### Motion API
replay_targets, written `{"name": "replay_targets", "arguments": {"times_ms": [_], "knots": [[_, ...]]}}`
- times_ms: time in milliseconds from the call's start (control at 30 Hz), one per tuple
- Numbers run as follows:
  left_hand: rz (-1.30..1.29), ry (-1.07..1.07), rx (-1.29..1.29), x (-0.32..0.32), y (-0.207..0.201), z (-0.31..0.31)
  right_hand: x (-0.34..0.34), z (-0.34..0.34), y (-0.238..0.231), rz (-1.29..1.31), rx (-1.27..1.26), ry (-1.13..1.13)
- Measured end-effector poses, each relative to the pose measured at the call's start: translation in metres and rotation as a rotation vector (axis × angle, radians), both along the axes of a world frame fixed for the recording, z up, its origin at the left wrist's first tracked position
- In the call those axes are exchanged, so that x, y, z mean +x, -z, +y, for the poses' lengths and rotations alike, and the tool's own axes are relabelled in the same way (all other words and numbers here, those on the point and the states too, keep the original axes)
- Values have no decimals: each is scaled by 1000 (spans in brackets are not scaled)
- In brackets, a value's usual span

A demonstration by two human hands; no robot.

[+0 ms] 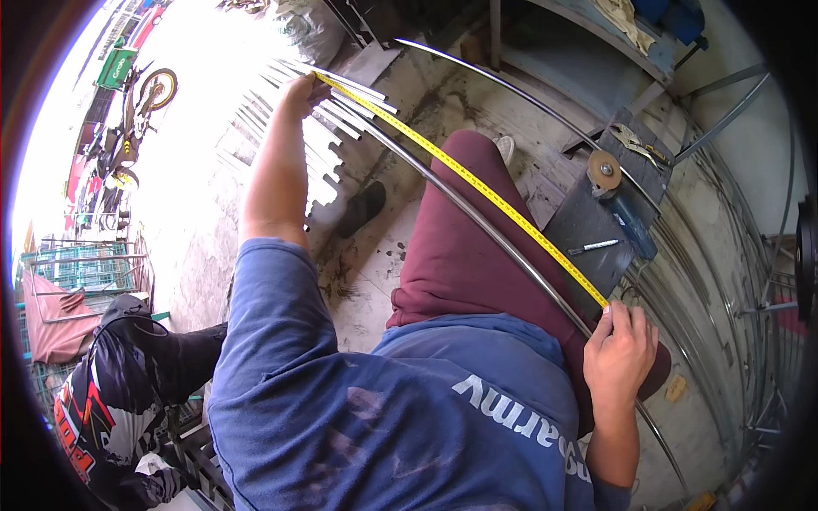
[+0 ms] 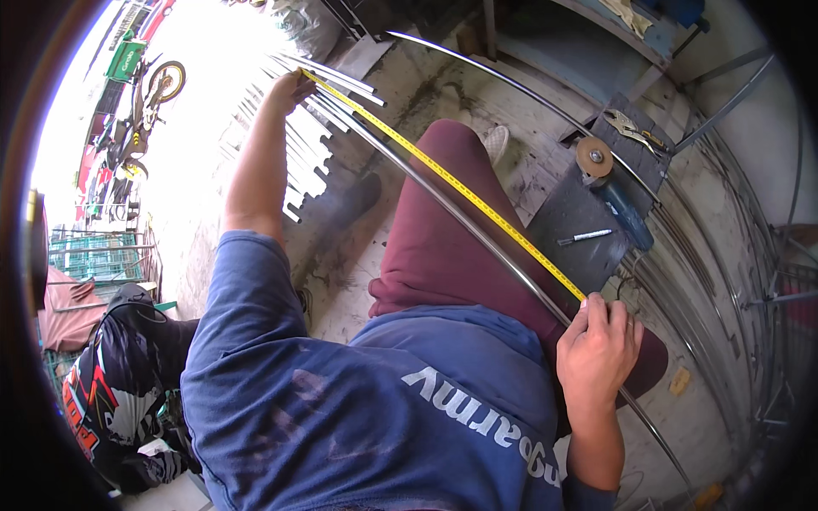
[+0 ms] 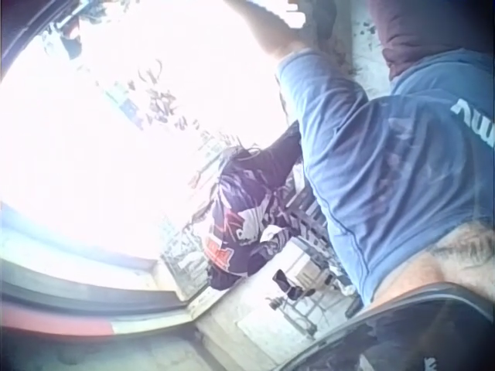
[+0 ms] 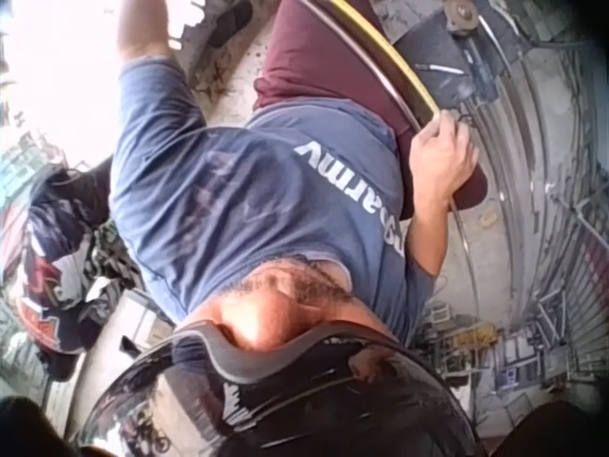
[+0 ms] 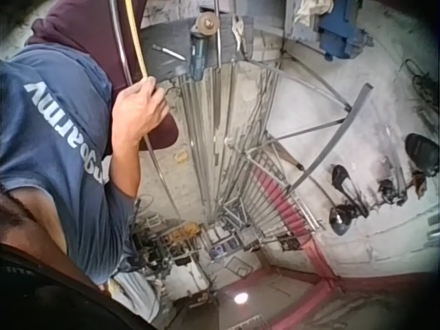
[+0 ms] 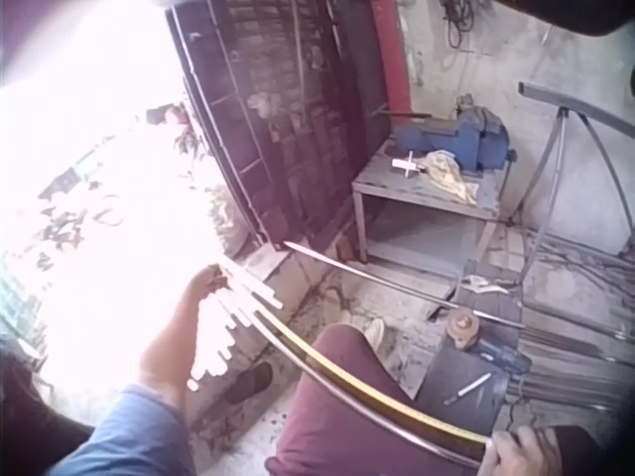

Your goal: Measuring and cutting a metal rod using a tape measure and an angle grinder.

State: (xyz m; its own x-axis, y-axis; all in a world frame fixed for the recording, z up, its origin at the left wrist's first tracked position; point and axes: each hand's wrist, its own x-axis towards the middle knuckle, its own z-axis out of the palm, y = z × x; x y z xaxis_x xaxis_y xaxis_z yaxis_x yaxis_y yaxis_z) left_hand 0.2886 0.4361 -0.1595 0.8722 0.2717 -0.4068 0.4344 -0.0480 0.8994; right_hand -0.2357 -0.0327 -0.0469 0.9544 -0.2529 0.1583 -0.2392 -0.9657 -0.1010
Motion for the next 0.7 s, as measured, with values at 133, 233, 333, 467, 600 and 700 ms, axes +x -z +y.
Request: {"name": "replay_targets", "arguments": {"times_ms": [133,233,333,467,600,700], "knots": [[8,11,3,1,4,-5,-1,-7,2,1,-27,14],[4,26,-3,1,7,-1,-3,-11,-2,31,-9,42],[-1,59,27,-1,5,4,-1,-13,-2,60,41,44],[5,46,61,-10,3,0,1,-15,5,192,181,112],[-11,-54,200,-29,4,-17,4,-19,18,320,355,152],[-11,-10,158,-49,3,-30,4,-21,24,331,414,163]]}}
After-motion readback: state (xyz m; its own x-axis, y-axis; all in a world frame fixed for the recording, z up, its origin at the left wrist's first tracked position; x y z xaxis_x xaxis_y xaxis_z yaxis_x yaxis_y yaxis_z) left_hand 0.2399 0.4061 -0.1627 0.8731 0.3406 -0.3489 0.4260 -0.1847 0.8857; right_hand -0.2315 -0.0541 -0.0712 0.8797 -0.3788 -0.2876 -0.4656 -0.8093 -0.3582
